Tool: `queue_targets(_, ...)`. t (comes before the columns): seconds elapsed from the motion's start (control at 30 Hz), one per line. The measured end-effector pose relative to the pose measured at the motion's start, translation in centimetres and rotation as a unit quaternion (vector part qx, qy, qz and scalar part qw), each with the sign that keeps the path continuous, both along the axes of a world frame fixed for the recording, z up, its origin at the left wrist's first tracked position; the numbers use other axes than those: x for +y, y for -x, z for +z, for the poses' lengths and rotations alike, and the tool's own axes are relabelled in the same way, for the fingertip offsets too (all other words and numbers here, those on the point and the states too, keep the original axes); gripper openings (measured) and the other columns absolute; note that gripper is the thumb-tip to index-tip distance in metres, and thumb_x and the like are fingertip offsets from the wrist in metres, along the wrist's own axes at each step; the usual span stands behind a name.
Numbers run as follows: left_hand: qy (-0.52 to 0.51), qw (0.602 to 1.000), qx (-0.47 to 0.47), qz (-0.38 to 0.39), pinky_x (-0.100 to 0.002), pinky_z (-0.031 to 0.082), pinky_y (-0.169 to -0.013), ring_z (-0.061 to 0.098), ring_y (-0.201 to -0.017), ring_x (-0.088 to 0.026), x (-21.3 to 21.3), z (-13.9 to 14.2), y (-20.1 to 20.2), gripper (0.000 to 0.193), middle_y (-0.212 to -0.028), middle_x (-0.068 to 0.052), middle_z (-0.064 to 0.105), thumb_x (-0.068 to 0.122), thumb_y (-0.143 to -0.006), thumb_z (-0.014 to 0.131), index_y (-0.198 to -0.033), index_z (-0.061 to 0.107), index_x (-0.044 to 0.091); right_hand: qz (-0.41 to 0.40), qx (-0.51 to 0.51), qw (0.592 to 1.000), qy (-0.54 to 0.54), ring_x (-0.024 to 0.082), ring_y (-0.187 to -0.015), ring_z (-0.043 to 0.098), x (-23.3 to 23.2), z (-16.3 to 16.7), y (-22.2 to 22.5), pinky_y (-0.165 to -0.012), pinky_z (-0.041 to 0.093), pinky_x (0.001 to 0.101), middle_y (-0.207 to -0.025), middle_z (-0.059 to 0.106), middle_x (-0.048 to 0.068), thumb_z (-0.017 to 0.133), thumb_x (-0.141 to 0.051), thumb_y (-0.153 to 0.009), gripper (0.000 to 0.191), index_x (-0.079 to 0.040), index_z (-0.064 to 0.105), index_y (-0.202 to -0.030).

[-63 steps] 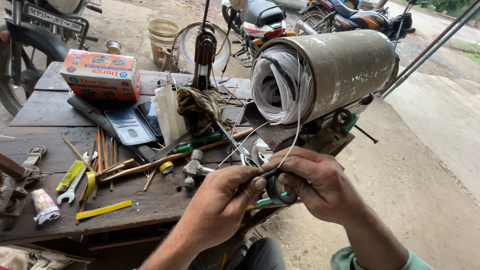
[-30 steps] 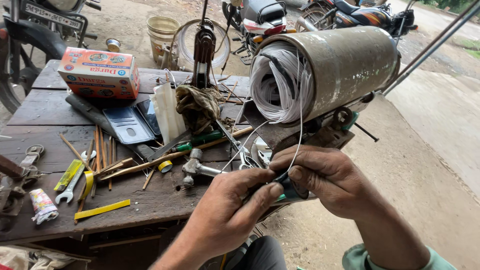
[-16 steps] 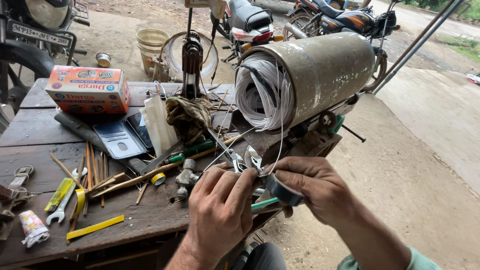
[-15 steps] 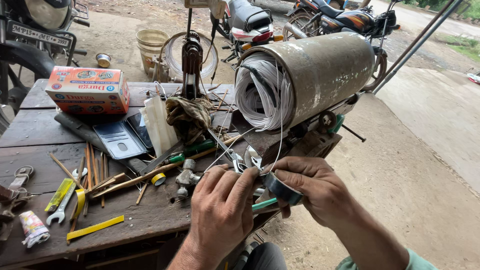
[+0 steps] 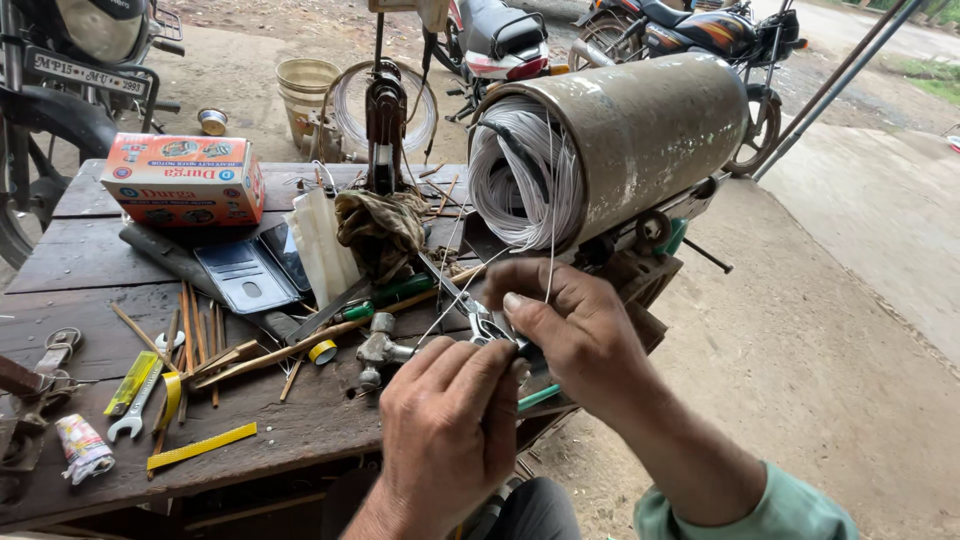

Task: The person wraps black electrical tape around a bundle of colored wires, rotating the taped section and pulling tape to cover the joints. They continue taping successive spots along the wire bundle while seated at a workbench.

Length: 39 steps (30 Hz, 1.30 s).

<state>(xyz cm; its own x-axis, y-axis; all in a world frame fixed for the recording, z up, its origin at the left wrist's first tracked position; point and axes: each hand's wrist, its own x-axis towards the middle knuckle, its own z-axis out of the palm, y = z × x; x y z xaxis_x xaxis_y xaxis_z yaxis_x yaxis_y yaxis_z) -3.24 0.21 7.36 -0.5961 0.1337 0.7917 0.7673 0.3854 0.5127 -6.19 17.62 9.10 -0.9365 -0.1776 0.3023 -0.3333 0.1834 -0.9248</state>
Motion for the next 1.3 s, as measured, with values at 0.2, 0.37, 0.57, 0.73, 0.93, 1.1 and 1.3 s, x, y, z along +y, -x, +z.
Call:
queue_targets(0.2, -0.077, 0.909, -0.355, -0.205, -0.033, 0.052, -0.058, 0.063, -0.065, -0.019, -2.9, 0.6, 2.1, 0.020, -0.070, -0.012, 0.072, 0.018, -0.096, 0.067, -0.102, 0.075, 0.001, 0.139, -0.135, 0.981, -0.004, 0.010, -0.092, 0.069, 2.5, 1.5, -0.2, -0.083, 0.058, 0.0261, -0.101, 0.075, 0.008, 0.056, -0.001, -0.099, 0.028, 0.003, 0.070, -0.123)
queue_targets(0.37, -0.066, 0.921, -0.292, -0.250, -0.033, 0.051, -0.058, 0.065, -0.066, -0.014, -2.9, -0.2, 3.0, 0.021, -0.075, -0.008, 0.071, 0.021, -0.098, 0.069, -0.101, 0.076, 0.002, 0.157, -0.010, 0.988, 0.010, 0.010, -0.086, 0.065, 4.1, -0.1, -0.8, -0.074, 0.056, 0.0243, -0.103, 0.070, 0.008, 0.063, 0.005, -0.100, 0.026, 0.006, 0.071, -0.125)
queue_targets(0.57, 0.010, 0.996, 0.075, -0.041, -0.040, 0.051, -0.064, 0.064, -0.069, -0.025, -1.6, -1.3, 3.8, 0.014, -0.076, -0.009, 0.064, 0.010, -0.093, 0.071, -0.104, 0.071, 0.001, 0.123, -0.169, 0.950, 0.231, 0.016, -0.070, 0.072, 4.1, -0.2, -1.0, -0.059, 0.060, 0.0279, -0.090, 0.074, 0.017, 0.065, -0.004, -0.103, 0.025, 0.014, 0.068, -0.120)
queue_targets(0.73, -0.027, 0.998, 0.046, -0.029, -0.038, 0.054, -0.065, 0.069, -0.074, -0.025, -0.7, -2.0, 2.5, 0.016, -0.084, -0.009, 0.068, 0.007, -0.094, 0.067, -0.110, 0.067, 0.001, 0.115, -0.243, 0.937, 0.222, 0.020, -0.073, 0.077, 2.9, 0.8, -2.1, -0.059, 0.065, 0.0326, -0.091, 0.074, 0.019, 0.067, -0.020, -0.094, 0.044, 0.008, 0.059, -0.127)
queue_targets(0.93, 0.007, 0.997, -0.053, -0.049, -0.039, 0.052, -0.059, 0.068, -0.066, -0.026, -0.8, -0.3, 0.8, 0.006, -0.073, -0.006, 0.067, 0.011, -0.093, 0.070, -0.093, 0.067, 0.005, 0.091, -0.105, 0.975, 0.175, 0.010, -0.066, 0.066, 1.1, 0.6, -1.0, -0.050, 0.053, 0.0212, -0.090, 0.073, 0.014, 0.078, -0.023, -0.093, 0.050, 0.009, 0.061, -0.128)
queue_targets(1.1, 0.002, 1.000, -0.028, -0.008, -0.040, 0.052, -0.060, 0.067, -0.066, -0.028, -0.7, 0.8, 0.0, 0.010, -0.076, -0.009, 0.068, 0.013, -0.092, 0.070, -0.096, 0.069, 0.003, -0.081, 0.046, 0.995, 0.036, 0.006, -0.083, 0.068, -1.6, -0.7, -0.4, -0.071, 0.056, 0.0194, -0.094, 0.074, 0.007, 0.072, -0.031, -0.100, 0.038, 0.004, 0.066, -0.113)
queue_targets(1.3, -0.049, 0.970, -0.191, -0.143, -0.031, 0.054, -0.056, 0.070, -0.065, -0.014, -1.7, 0.1, 2.0, 0.016, -0.078, -0.004, 0.073, 0.017, -0.096, 0.068, -0.099, 0.076, 0.004, 0.118, -0.134, 0.973, 0.148, 0.013, -0.091, 0.070, -0.1, 1.5, 0.8, -0.081, 0.059, 0.0274, -0.101, 0.075, 0.010, 0.056, -0.028, -0.106, 0.037, 0.005, 0.071, -0.116)
